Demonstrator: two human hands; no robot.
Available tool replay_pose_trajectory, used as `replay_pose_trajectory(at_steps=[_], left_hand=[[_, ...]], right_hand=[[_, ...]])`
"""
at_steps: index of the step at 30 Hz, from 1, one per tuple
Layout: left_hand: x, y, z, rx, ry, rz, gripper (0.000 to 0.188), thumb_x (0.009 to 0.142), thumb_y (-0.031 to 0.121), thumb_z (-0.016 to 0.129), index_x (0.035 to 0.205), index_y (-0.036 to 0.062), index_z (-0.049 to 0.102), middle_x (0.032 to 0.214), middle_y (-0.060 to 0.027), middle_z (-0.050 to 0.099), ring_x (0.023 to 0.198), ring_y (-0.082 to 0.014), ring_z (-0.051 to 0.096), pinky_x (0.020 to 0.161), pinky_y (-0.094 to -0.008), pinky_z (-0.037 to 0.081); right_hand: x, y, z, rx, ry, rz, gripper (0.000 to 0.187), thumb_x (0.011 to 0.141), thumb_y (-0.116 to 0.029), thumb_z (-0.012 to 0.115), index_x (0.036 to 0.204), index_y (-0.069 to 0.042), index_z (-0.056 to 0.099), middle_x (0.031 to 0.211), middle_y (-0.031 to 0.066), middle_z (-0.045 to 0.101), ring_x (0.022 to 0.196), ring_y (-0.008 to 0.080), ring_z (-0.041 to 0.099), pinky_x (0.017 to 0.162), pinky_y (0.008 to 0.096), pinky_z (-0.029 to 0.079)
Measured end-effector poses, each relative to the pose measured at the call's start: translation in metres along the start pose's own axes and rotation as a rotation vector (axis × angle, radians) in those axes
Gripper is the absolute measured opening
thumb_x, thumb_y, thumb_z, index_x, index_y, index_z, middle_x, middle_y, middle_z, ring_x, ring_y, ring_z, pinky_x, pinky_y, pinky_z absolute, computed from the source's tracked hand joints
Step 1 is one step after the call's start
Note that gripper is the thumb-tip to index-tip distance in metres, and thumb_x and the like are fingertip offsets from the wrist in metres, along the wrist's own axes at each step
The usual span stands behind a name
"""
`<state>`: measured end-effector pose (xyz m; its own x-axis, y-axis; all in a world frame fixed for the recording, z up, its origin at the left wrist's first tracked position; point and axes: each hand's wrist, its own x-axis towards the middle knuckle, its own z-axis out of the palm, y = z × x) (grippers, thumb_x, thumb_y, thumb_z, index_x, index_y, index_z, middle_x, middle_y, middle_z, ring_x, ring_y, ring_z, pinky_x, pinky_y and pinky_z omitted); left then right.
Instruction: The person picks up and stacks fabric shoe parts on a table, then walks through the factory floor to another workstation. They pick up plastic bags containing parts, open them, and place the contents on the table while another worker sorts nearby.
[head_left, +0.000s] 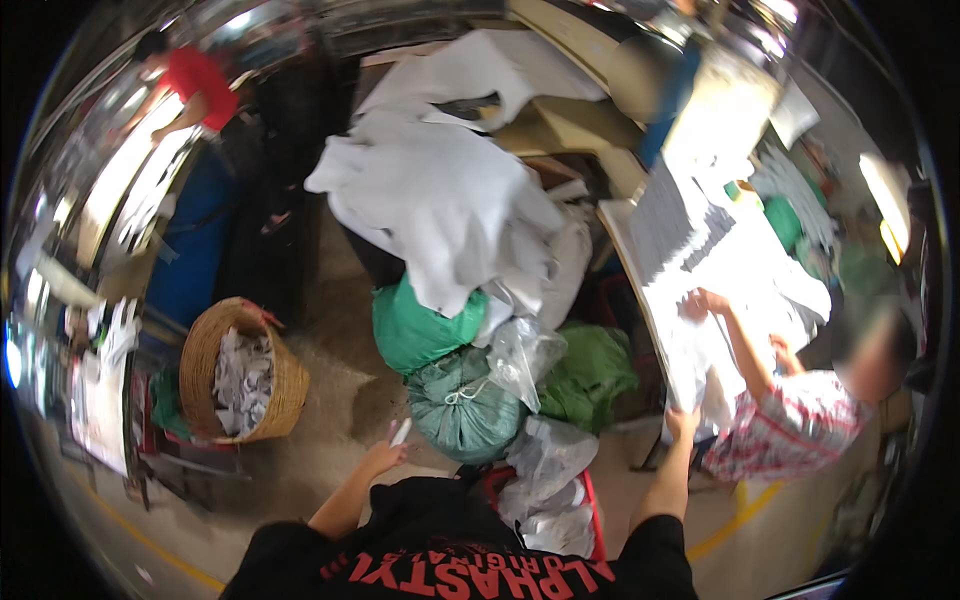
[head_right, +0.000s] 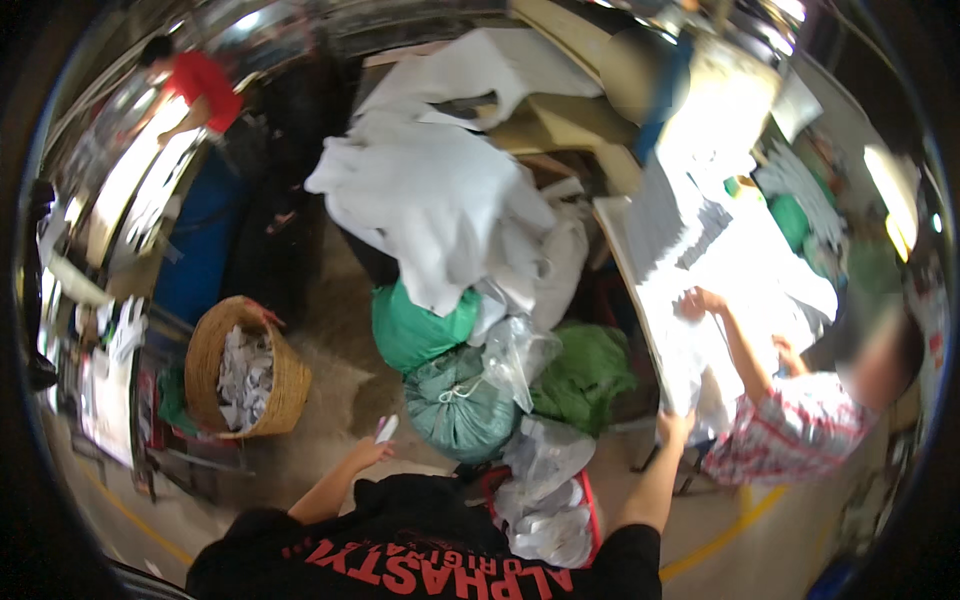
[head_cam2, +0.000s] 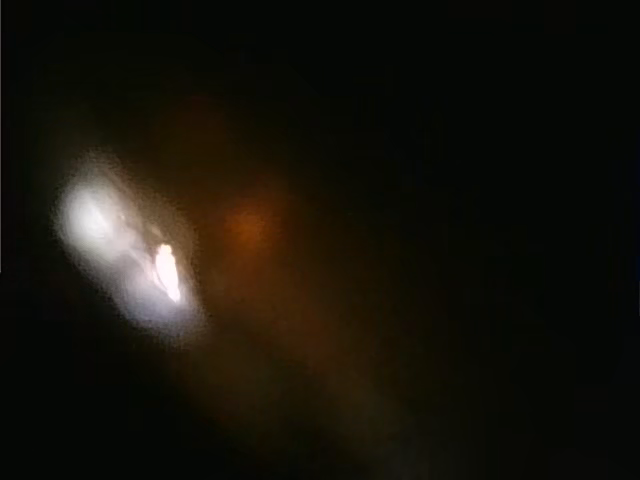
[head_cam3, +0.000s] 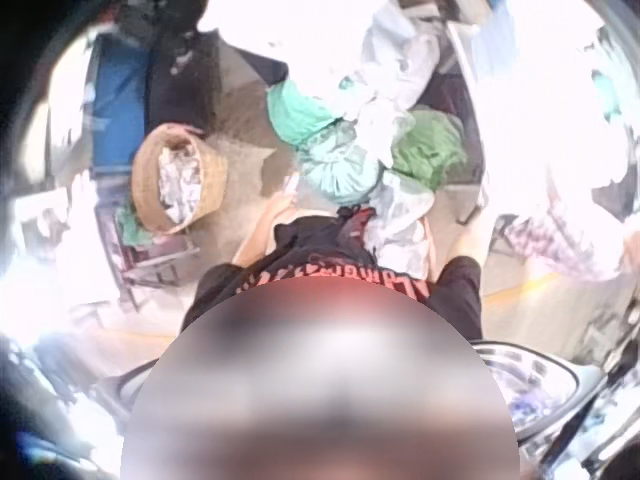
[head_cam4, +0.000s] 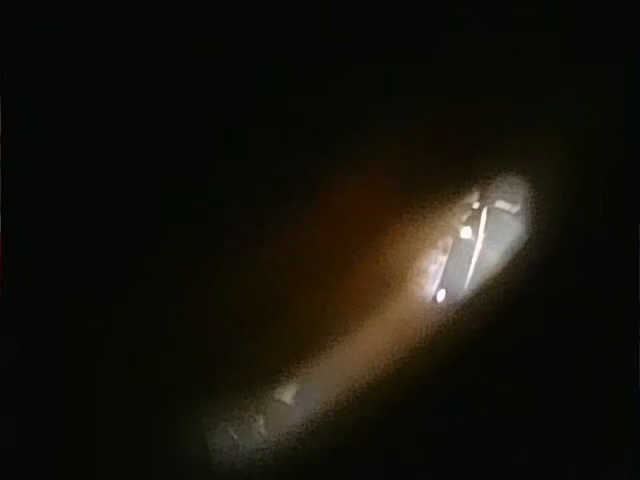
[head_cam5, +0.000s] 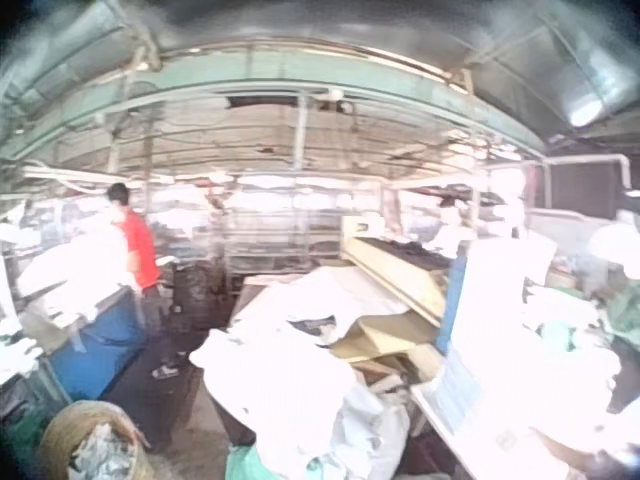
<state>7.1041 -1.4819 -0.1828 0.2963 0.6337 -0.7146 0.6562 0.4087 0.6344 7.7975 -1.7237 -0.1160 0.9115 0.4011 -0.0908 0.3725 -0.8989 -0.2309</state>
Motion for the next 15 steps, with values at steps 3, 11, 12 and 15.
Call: replay_pose_trajectory(at_steps=[3,11,12,15], left_hand=[[-0.043,-0.024,-0.023,0.015,-0.028,-0.065,0.039,0.101,0.027,0.049,0.129,0.0017,0.060,0.098,-0.0113,0.072,0.077,-0.0176,0.070,0.063,-0.0300,0.053],[-0.095,0.014,-0.022,0.139,-0.195,-0.047,0.034,0.102,0.019,0.044,0.125,0.0021,0.061,0.094,-0.0079,0.071,0.077,-0.0162,0.068,0.062,-0.0308,0.051],[-0.100,0.029,-0.010,0.165,-0.254,-0.028,0.033,0.102,0.020,0.044,0.124,0.0026,0.062,0.094,-0.0075,0.071,0.078,-0.0163,0.068,0.064,-0.0314,0.051],[-0.134,0.074,0.029,0.489,-0.406,0.221,0.031,0.102,0.021,0.046,0.122,0.0060,0.065,0.094,-0.0084,0.070,0.083,-0.0203,0.068,0.071,-0.0355,0.052]], right_hand=[[-0.007,0.002,0.015,0.185,0.270,0.004,0.037,0.077,-0.014,0.067,0.111,0.001,0.065,0.111,0.0243,0.064,0.108,0.0395,0.060,0.094,0.0458,0.049],[-0.193,0.020,-0.030,0.381,0.441,-0.303,0.007,0.080,-0.007,0.065,0.085,-0.002,0.065,0.087,0.0204,0.059,0.089,0.0405,0.058,0.078,0.0485,0.047],[-0.231,0.029,-0.033,0.346,0.363,-0.262,0.007,0.080,-0.009,0.066,0.084,-0.003,0.066,0.089,0.0208,0.060,0.087,0.0400,0.058,0.075,0.0489,0.047],[-0.355,0.056,-0.037,0.269,0.210,-0.357,0.018,0.081,-0.029,0.070,0.082,-0.010,0.073,0.092,0.0271,0.062,0.080,0.0404,0.059,0.072,0.0522,0.047]])
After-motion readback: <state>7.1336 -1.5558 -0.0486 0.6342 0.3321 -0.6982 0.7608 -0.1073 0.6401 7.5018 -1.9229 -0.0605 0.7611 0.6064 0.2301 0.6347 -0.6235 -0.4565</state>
